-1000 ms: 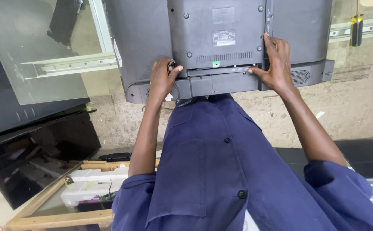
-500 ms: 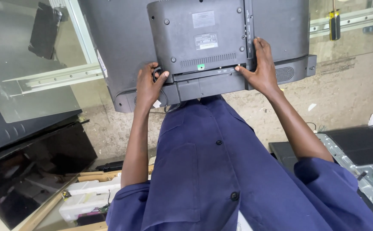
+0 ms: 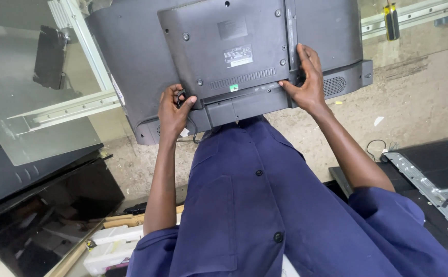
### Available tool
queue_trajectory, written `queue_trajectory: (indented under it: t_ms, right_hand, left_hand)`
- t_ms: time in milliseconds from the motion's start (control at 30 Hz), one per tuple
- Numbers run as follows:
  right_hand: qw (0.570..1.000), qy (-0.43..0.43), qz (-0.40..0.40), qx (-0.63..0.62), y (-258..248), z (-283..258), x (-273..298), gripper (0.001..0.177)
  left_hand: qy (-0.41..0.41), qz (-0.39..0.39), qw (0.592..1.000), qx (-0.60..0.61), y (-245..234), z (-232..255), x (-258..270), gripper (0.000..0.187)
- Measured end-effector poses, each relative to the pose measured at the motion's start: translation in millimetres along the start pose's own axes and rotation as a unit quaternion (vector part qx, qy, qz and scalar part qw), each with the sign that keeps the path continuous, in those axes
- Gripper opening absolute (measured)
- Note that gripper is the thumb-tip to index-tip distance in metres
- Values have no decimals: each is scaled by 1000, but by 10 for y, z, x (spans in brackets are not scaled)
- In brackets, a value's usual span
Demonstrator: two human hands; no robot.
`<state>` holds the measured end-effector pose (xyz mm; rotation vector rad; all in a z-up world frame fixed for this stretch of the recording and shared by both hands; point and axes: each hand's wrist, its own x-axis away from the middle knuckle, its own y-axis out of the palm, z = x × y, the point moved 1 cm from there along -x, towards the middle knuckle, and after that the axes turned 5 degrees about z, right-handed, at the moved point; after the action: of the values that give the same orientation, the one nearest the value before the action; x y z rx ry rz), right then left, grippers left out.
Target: A person is seen disassembling and then attempting to reassemble the back cover of a flat-screen television, including handling internal boards and cables.
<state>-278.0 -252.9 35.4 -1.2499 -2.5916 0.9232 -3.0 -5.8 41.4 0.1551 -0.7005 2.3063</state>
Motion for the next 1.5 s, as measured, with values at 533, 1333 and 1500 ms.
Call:
queue_trajectory:
  t_ms: [533,1333,1500]
  right_hand:
    - [984,45,-93,147,35,-105,-115,87]
    - [981,42,-103,157,37,-324,-132,85]
    - [985,23,-91,147,42,-345,-106,78]
  left_hand:
    - [62,-13,996,-58,-29,-150,-94,50]
    - [72,-36,995,-57,-17,-164,-161,54]
    - [91,-18,994,-59,-9,-183,-161,53]
